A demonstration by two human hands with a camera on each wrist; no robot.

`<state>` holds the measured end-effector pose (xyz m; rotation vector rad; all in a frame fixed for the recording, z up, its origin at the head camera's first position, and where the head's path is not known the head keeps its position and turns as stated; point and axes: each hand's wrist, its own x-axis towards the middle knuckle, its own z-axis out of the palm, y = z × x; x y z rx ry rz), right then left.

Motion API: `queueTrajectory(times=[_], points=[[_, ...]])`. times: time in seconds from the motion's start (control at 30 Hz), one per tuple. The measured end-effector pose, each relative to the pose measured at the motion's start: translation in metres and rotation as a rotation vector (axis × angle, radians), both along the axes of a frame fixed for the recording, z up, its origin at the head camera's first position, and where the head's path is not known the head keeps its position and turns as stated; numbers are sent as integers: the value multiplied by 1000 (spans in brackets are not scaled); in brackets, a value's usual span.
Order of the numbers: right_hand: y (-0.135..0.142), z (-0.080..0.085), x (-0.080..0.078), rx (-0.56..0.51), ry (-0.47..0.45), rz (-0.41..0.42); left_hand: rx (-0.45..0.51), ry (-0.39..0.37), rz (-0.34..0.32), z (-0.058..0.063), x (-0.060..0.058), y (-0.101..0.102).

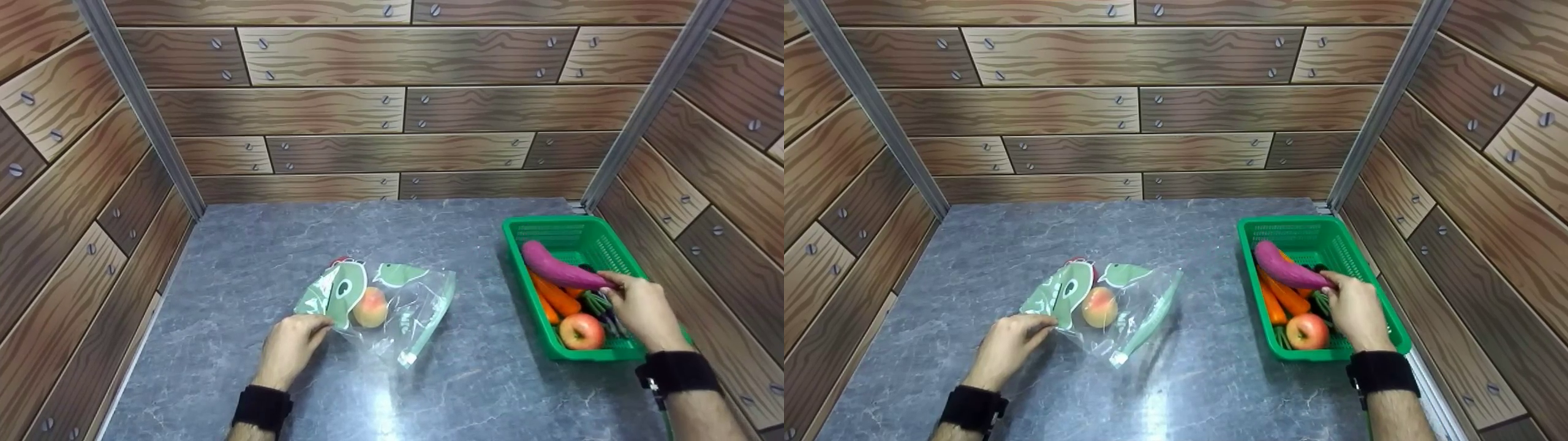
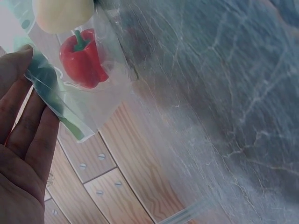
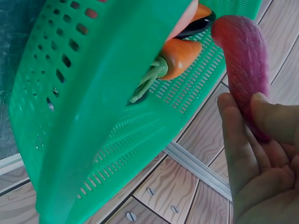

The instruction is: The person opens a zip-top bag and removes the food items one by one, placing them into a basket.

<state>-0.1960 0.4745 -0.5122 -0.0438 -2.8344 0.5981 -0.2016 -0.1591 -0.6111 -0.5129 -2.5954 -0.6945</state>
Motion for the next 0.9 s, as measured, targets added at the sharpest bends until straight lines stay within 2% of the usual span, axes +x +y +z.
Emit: queueTrajectory(times=[0.27,0.53,0.8,0.9], points=[[0,-1,2,-18,-115,50,-3,-12,9,0,0,0],[0,6,1,-47,-296,54,0,-19,10,-1,0,0],[-15,13,3,-79,-251,62,-8,-8,5,-1,-1,0],[-24,16,2,-61,-229,84,-9,-1,2,-1,-1,0]])
